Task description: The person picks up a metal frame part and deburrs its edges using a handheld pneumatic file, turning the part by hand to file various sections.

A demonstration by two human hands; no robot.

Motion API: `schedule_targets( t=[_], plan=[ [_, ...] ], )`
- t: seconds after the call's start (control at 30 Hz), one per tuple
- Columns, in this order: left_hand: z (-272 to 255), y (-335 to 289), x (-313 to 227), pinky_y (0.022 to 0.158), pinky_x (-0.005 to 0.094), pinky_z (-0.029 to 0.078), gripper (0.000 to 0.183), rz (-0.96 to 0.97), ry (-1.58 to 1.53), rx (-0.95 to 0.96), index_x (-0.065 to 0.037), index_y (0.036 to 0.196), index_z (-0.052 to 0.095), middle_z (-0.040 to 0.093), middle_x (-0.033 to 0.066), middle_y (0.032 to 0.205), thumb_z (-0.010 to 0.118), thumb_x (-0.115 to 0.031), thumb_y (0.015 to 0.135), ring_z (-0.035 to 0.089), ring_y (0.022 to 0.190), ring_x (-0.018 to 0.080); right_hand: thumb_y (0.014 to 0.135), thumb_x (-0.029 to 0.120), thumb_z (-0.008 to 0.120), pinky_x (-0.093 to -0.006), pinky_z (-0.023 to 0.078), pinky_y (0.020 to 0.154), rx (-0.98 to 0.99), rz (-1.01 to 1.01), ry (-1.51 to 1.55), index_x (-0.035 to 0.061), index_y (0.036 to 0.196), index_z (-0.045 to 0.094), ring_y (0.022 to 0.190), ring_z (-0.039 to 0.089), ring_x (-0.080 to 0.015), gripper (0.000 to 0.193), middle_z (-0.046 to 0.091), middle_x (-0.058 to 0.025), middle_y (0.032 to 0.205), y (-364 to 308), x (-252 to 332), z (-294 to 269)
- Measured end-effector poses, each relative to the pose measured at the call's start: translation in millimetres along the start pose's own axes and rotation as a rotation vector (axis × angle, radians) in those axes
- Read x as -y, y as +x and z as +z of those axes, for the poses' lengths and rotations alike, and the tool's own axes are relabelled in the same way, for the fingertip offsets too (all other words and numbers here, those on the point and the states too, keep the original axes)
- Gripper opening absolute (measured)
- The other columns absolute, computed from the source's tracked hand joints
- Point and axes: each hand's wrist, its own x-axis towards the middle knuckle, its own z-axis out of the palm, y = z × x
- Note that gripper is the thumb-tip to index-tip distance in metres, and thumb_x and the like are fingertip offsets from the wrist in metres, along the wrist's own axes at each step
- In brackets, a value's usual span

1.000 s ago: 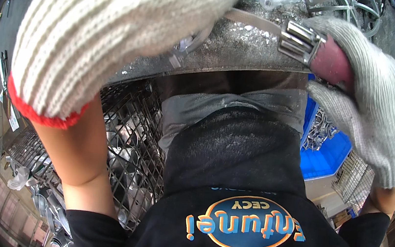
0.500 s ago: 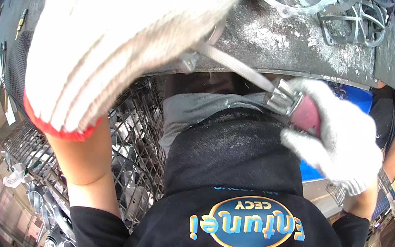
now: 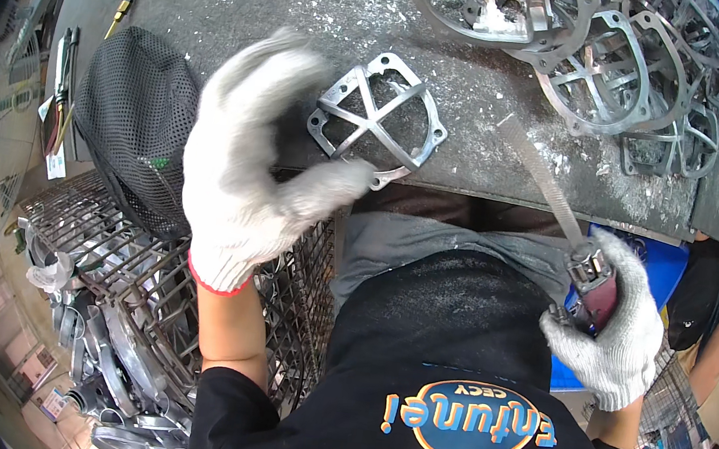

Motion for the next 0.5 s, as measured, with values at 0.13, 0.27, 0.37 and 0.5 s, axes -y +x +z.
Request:
schedule_targets(
  t=[0.13,0.27,0.37,0.5],
  plan=[
    [0,23,-6,0.098,0.0447,0.052,0.052,0.016,0.304,0.17,-0.007,0.104,0.073,0.068,0.0159,0.119,0.092,-0.024,0.058,0.064,0.114,0.0349,0.066,0.013,0.086,-0.0373,0.052,0.1,-0.193,-0.065,-0.118,0.0038,0.134,0.059,0.116,0.068,-0.0326,0.074,0.068,-0.0155,0.126,8,4,1],
    [8,15,-2,0.098,0.0397,0.054,0.036,0.038,0.169,0.084,-0.006,0.09,0.074,0.068,0.0211,0.119,0.091,-0.018,0.061,0.064,0.117,0.035,0.069,0.012,0.082,-0.0363,0.054,0.096,-0.005,0.119,0.204,0.0042,0.132,0.059,0.109,0.072,-0.0304,0.068,0.072,-0.0151,0.118,6,0,-2],
    [24,-13,16,0.102,0.0471,0.052,0.038,0.115,-0.131,-0.245,-0.006,0.09,0.071,0.064,0.0249,0.126,0.094,-0.019,0.062,0.061,0.12,0.0416,0.066,0.012,0.079,-0.035,0.055,0.092,0.158,0.065,0.155,0.004,0.128,0.061,0.105,0.073,-0.0276,0.066,0.073,-0.0166,0.111,8,3,-2],
    [23,-35,-1,0.108,0.0509,0.048,0.053,-0.002,0.163,-0.212,-0.015,0.111,0.072,0.053,0.0211,0.138,0.096,-0.023,0.064,0.055,0.128,0.0415,0.07,0.027,0.086,-0.0365,0.058,0.085,0.26,-0.008,0.124,0.007,0.131,0.062,0.095,0.075,-0.0311,0.068,0.074,-0.0152,0.109,19,11,-3]
  ],
)
